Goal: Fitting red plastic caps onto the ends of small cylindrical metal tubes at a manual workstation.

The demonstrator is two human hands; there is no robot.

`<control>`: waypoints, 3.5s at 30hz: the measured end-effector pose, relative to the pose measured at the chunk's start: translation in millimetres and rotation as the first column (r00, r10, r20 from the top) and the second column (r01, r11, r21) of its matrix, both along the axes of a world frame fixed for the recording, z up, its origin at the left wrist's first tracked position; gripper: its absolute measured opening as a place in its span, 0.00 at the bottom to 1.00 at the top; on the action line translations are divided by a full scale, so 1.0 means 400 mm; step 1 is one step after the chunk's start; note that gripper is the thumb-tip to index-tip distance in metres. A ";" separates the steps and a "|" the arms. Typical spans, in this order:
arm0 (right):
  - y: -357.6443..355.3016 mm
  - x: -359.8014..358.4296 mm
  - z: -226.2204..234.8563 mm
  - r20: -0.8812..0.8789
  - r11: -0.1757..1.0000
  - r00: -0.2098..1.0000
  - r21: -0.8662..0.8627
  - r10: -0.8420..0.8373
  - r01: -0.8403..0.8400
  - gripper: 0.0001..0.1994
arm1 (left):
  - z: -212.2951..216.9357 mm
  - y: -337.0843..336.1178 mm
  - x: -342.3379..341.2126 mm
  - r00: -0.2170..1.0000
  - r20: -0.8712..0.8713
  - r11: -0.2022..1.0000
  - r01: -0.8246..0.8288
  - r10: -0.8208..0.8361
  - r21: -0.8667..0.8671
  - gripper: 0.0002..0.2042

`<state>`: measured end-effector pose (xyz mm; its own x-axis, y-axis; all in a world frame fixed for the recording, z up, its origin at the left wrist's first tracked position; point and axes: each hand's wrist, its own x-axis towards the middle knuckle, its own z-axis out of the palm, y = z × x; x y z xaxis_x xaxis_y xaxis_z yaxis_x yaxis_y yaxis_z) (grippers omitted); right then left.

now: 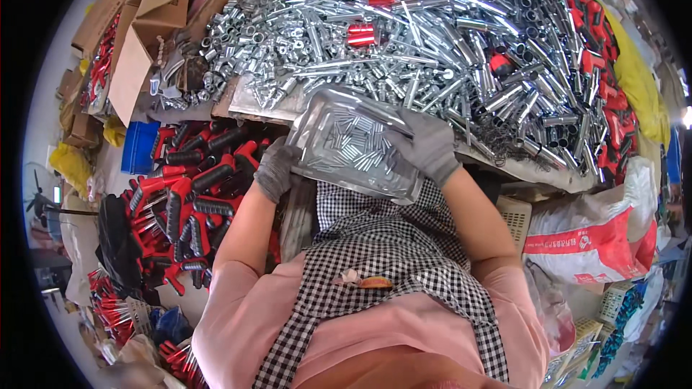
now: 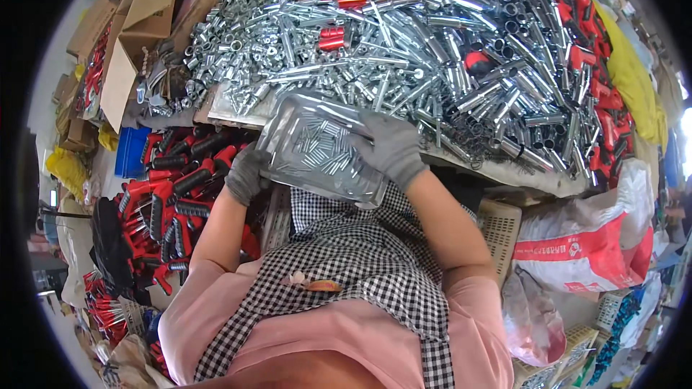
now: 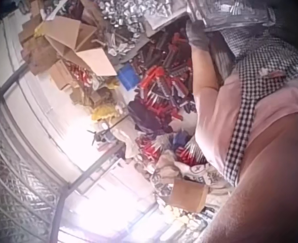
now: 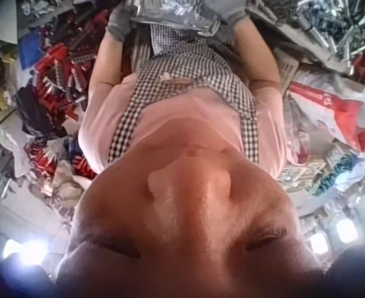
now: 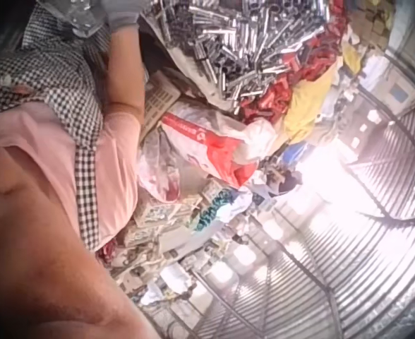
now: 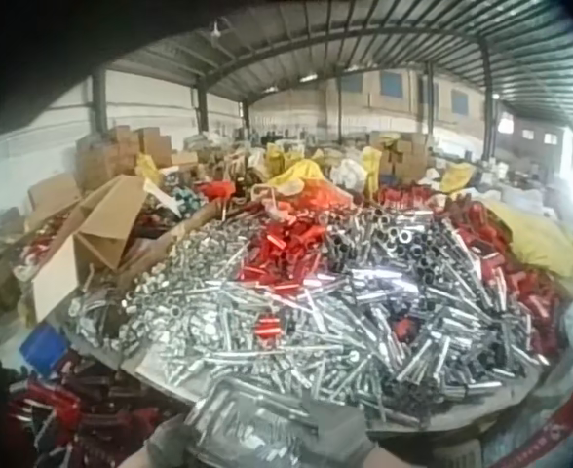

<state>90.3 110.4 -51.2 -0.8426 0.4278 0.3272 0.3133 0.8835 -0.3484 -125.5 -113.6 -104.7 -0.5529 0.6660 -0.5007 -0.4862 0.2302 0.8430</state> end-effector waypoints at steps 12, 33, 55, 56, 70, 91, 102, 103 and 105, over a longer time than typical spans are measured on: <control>0.016 -0.204 0.003 0.311 0.966 0.915 -0.115 0.257 -0.232 0.26 | 0.135 0.045 0.049 -0.342 -0.864 0.867 0.209 -0.370 -0.453 0.42; 0.203 -0.327 -0.065 0.030 0.928 0.929 -0.070 0.370 -0.367 0.25 | 0.069 0.234 -0.048 -0.301 -0.923 0.775 0.513 -0.239 -0.368 0.08; 0.072 -0.276 -0.029 0.050 0.918 0.919 -0.080 0.392 -0.388 0.29 | 0.043 0.116 0.060 -0.446 -0.895 0.819 0.518 0.010 -0.249 0.06; 0.093 -0.277 -0.006 0.085 0.893 0.926 -0.311 0.367 -0.326 0.28 | 0.068 0.140 0.057 -0.450 -0.890 0.789 0.521 -0.072 -0.327 0.06; 0.171 -0.492 -0.092 -0.075 0.849 0.850 -0.055 0.522 -0.526 0.24 | 0.050 0.243 -0.088 -0.426 -0.904 0.752 0.587 -0.030 -0.301 0.13; 0.192 -0.613 -0.096 -0.005 0.749 0.772 -0.238 0.635 -0.618 0.32 | 0.065 0.274 -0.023 -0.405 -0.890 0.869 0.339 -0.211 -0.360 0.08; 0.082 -0.165 0.332 0.242 0.941 0.944 -0.304 0.224 -0.146 0.23 | 0.114 0.217 0.016 -0.478 -0.622 0.630 0.169 -0.620 -0.758 0.20; 0.084 -0.105 0.316 0.163 0.941 0.971 -0.319 0.172 -0.113 0.22 | 0.133 0.219 0.011 -0.486 -0.624 0.629 0.179 -0.612 -0.756 0.20; 0.074 0.008 0.295 0.094 0.929 0.993 -0.367 0.076 -0.037 0.21 | 0.198 0.214 0.005 -0.438 -0.635 0.581 0.270 -0.636 -0.768 0.23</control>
<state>93.7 140.0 66.9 -0.8898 0.4515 0.0664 0.3188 0.7191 -0.6175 -123.5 -27.8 -25.5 -0.0078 0.9929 -0.1191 0.9980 0.0153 0.0621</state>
